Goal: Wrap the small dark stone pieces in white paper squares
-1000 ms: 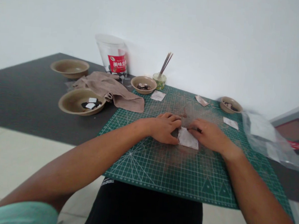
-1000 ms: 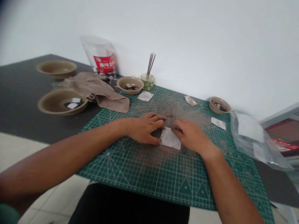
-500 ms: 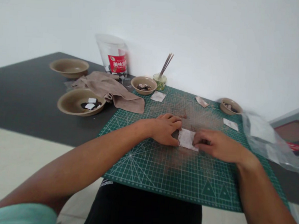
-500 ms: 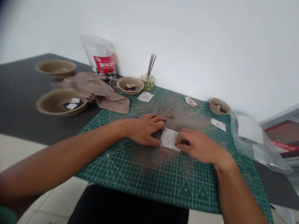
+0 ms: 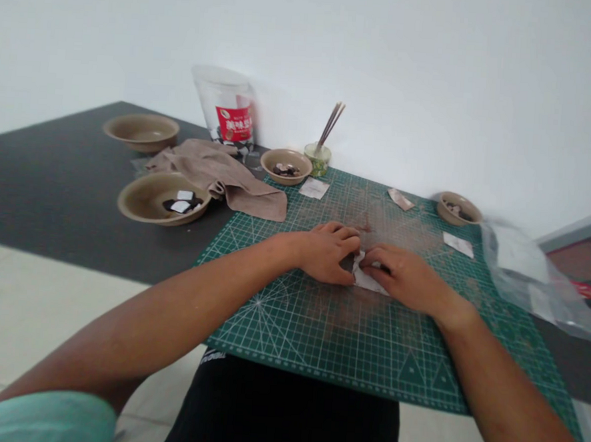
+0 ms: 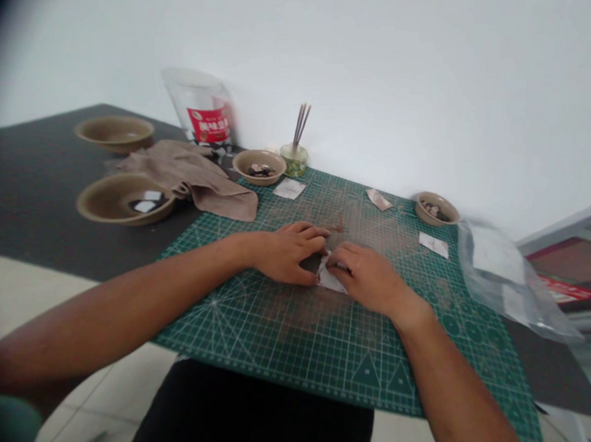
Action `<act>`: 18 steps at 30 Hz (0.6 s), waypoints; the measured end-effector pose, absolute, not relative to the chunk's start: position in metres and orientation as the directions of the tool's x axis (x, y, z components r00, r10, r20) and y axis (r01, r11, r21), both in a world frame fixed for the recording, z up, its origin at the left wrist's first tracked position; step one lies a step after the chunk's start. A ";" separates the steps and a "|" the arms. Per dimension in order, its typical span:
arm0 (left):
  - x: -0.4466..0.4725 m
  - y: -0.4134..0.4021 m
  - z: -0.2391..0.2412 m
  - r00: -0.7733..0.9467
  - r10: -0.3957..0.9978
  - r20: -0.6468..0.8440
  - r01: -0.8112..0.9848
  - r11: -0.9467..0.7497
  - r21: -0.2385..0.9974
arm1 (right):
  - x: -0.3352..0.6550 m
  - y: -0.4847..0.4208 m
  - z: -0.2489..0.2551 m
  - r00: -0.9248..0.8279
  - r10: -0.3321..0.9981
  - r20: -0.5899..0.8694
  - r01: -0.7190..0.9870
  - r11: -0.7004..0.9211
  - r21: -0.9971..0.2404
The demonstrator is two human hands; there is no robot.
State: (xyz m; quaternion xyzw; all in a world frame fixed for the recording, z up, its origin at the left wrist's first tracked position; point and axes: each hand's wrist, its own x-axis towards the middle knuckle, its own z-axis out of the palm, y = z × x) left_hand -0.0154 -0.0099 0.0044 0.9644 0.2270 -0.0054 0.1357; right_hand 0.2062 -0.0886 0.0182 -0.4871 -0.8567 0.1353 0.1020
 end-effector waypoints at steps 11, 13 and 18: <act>-0.015 -0.012 0.008 0.892 0.444 -0.086 0.450 -0.853 0.264 | 0.209 -0.088 0.020 -0.453 0.891 0.025 0.842 0.437 -0.318; -0.016 -0.013 0.008 0.885 0.456 -0.096 0.464 -0.845 0.265 | 0.213 -0.086 0.021 -0.415 0.910 -0.007 0.875 0.398 -0.276; -0.016 -0.013 0.008 0.894 0.438 -0.095 0.447 -0.853 0.271 | 0.211 -0.088 0.021 -0.567 0.821 -0.076 0.781 0.505 -0.367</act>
